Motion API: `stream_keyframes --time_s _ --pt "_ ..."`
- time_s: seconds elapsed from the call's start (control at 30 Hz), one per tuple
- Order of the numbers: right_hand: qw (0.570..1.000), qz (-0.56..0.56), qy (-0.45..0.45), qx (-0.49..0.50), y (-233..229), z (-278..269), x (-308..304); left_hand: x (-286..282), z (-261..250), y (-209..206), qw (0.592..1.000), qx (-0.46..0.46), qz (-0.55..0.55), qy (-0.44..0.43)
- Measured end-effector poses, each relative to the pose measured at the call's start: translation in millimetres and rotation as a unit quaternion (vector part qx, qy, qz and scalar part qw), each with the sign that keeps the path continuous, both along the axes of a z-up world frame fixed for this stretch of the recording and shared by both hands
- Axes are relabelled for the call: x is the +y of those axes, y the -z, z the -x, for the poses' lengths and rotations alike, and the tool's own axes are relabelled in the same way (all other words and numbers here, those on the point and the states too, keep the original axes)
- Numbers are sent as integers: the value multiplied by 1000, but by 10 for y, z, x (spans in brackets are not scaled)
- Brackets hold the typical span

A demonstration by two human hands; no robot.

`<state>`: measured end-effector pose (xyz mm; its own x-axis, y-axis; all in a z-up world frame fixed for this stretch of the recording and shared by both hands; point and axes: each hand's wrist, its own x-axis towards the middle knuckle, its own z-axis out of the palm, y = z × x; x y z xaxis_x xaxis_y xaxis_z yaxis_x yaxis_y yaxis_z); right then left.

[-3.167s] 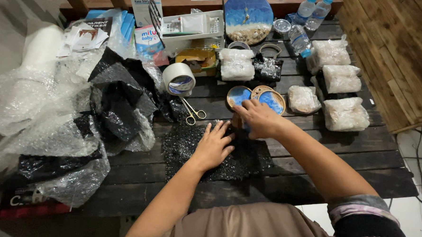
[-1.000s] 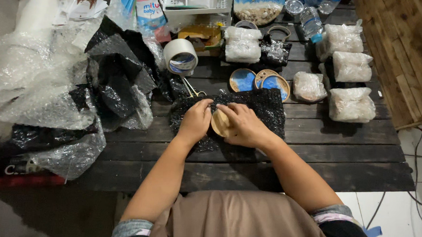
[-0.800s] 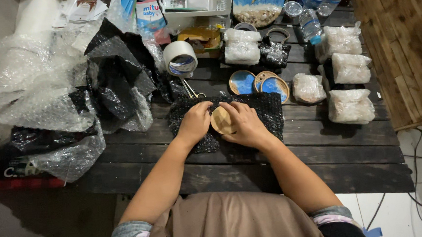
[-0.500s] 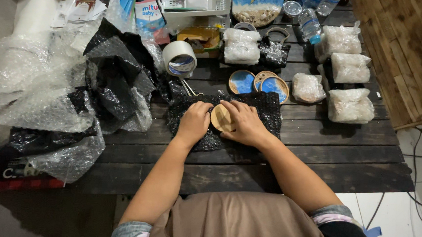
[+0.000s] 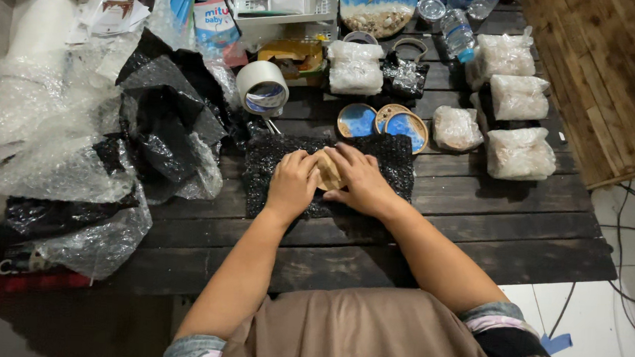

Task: The person places small coasters into a black plastic bag, wraps the bag around them, and secures the package with white tape using shears.

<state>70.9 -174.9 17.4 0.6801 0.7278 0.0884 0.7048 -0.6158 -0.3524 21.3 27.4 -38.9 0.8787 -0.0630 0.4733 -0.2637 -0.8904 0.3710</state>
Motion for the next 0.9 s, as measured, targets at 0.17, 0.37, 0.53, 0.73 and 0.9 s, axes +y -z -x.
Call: stream_keyframes --time_s 0.17,0.37,0.53,0.73,0.9 --pt "980 -76 148 -106 -239 -197 -453 -51 65 -116 1000 10 -7 13" --pt "923 117 359 66 -89 -347 -1042 -141 144 -336 997 53 -5 52" --pt "936 36 331 114 69 -508 -1038 -194 68 -174 998 52 -21 37" --pt "867 -336 250 271 -56 -564 -493 -223 25 -77 999 37 -19 26" --pt "812 -415 179 369 358 -589 135 -209 19 41 999 31 5 16"
